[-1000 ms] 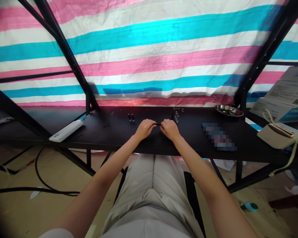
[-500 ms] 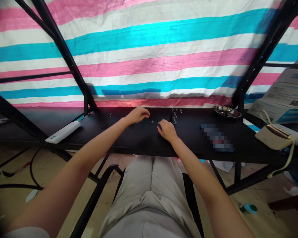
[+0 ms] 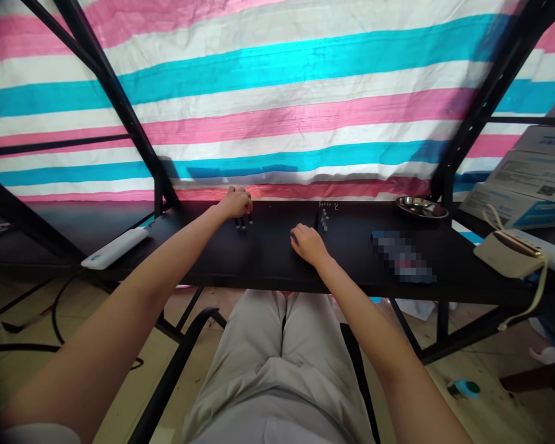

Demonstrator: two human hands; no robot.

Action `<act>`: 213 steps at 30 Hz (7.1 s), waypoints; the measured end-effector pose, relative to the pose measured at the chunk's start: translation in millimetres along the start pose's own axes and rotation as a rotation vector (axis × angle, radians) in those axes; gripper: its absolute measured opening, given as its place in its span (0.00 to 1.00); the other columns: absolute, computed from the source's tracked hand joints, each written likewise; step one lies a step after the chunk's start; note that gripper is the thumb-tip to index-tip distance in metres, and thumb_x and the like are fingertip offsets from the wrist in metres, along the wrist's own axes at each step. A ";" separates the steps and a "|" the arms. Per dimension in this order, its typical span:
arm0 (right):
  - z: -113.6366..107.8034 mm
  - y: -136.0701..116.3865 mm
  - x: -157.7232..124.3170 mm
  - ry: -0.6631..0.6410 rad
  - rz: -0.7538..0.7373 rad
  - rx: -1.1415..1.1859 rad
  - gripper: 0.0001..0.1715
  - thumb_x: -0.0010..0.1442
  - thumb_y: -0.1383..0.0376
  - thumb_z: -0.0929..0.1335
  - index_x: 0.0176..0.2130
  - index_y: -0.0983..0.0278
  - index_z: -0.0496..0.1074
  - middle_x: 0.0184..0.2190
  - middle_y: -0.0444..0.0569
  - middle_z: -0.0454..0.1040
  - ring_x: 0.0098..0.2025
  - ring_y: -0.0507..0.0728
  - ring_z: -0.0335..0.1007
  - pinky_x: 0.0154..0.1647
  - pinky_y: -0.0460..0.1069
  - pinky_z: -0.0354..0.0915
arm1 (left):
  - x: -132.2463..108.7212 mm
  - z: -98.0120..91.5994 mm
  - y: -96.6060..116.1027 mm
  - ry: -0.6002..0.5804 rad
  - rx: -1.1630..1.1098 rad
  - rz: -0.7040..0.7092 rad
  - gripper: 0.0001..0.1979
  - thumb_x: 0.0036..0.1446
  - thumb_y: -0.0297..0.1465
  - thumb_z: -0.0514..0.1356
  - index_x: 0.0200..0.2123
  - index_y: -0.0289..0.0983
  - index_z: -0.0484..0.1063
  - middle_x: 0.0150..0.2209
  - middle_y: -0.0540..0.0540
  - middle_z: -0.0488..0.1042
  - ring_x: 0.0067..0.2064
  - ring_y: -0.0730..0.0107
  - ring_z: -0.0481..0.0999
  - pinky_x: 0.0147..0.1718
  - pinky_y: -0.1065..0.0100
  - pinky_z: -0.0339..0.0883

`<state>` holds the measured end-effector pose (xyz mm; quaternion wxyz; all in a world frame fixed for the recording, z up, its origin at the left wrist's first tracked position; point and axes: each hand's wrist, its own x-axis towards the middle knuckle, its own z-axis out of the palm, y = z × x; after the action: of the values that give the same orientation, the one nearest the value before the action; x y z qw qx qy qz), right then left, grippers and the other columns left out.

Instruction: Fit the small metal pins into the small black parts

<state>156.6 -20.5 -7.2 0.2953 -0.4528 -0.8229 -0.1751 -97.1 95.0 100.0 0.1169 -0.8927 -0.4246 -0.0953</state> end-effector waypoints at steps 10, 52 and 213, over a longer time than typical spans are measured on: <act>-1.7 -0.5 0.8 -0.007 0.011 0.013 0.11 0.60 0.69 0.59 0.40 0.66 0.69 0.36 0.53 0.70 0.38 0.57 0.65 0.38 0.50 0.57 | -7.8 10.3 -0.3 -0.032 0.042 -0.058 0.03 0.45 0.29 0.63 0.22 0.37 0.76 0.34 0.40 0.73 0.45 0.53 0.64 0.49 0.50 0.51; 3.2 2.8 0.7 0.046 -0.008 0.012 0.10 0.58 0.72 0.59 0.36 0.65 0.69 0.33 0.52 0.70 0.36 0.56 0.64 0.36 0.49 0.56 | -17.7 6.4 7.4 -0.211 0.003 -0.194 0.11 0.46 0.25 0.58 0.35 0.40 0.76 0.38 0.46 0.78 0.44 0.59 0.71 0.54 0.47 0.41; 3.2 6.4 1.2 -0.047 -0.009 -0.151 0.13 0.61 0.69 0.60 0.39 0.67 0.72 0.34 0.53 0.70 0.37 0.57 0.61 0.37 0.51 0.50 | 3.7 14.0 17.4 -0.068 0.129 -0.044 0.03 0.47 0.30 0.63 0.25 0.39 0.77 0.41 0.41 0.72 0.51 0.53 0.60 0.55 0.47 0.45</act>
<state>160.6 -14.6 -8.7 0.2399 -0.4741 -0.8161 -0.2273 -80.3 91.2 85.4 0.1575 -0.8765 -0.4532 -0.0401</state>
